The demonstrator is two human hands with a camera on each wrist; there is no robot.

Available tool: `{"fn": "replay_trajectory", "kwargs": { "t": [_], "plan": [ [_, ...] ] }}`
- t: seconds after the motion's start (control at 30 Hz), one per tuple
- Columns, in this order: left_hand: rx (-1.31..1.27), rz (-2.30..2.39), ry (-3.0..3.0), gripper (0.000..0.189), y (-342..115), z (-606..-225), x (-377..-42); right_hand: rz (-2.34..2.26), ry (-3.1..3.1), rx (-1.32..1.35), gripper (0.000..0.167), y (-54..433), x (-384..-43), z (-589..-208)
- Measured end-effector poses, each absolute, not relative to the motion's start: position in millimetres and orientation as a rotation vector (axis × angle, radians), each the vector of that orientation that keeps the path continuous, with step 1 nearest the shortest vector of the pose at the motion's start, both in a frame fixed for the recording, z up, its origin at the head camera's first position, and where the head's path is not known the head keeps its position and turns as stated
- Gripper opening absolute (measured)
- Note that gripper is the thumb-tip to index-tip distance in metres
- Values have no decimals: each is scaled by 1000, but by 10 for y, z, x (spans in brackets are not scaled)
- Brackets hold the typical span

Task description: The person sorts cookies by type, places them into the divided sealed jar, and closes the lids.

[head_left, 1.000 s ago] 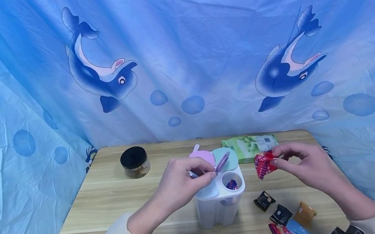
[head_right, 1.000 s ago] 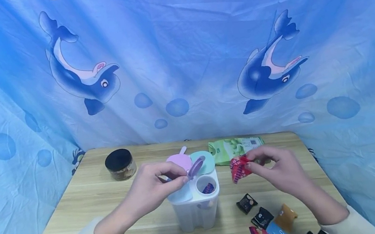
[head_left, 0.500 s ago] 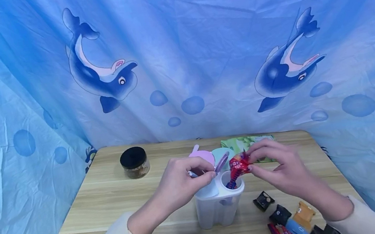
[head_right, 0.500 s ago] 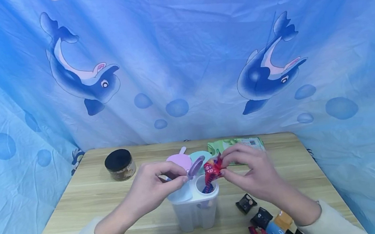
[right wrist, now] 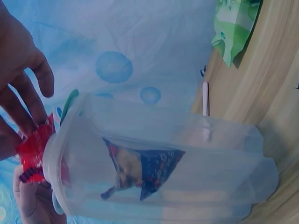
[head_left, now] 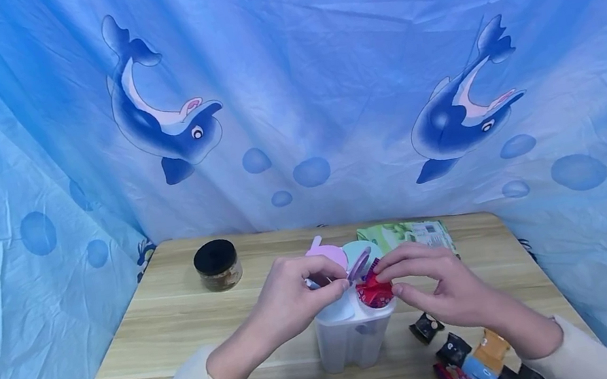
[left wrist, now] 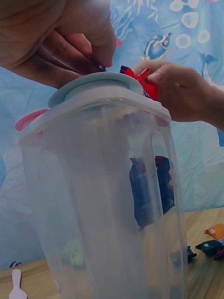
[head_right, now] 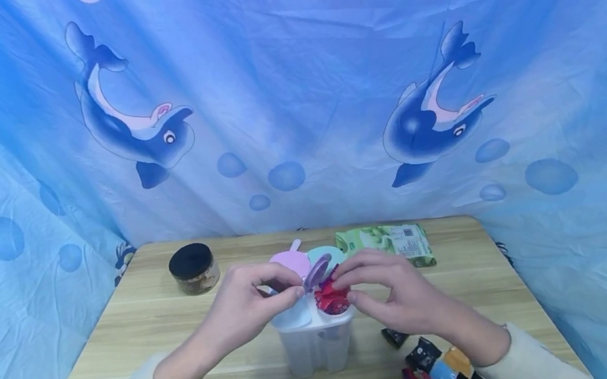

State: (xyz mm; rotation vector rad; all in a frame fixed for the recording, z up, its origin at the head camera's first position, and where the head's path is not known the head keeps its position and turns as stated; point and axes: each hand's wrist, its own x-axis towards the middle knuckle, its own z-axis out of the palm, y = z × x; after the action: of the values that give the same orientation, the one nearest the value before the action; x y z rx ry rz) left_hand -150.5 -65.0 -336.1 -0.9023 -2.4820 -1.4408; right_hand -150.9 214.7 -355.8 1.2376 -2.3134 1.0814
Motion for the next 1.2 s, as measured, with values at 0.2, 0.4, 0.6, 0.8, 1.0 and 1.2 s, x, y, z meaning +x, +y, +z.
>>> {"fn": "replay_trajectory", "kwargs": {
  "t": [0.2,0.4,0.6,0.8,1.0,1.2],
  "plan": [
    [-890,-1453,-2497,9,-647,-3377,-1508,1135,-2398,1230,31,2182,-1547,-3550],
    [-891,-1454,-2503,9,-650,-3386,-1507,1121,-2431,1237,28,2164,-1579,-3548],
    [-887,-1473,-2505,10,-641,-3397,-1514,1027,-2463,1256,24,2148,-1613,-3513],
    [-880,-1466,-2511,10,-630,-3391,-1521,930,-2469,1334,20,2162,-1653,-3457],
    [-877,-1453,-2521,10,-635,-3380,-1529,798,-2479,1419,17,2180,-1635,-3389],
    [-861,-1460,-2531,10,-643,-3375,-1530,834,-2477,1377,15,2123,-1648,-3412]
  ]
}}
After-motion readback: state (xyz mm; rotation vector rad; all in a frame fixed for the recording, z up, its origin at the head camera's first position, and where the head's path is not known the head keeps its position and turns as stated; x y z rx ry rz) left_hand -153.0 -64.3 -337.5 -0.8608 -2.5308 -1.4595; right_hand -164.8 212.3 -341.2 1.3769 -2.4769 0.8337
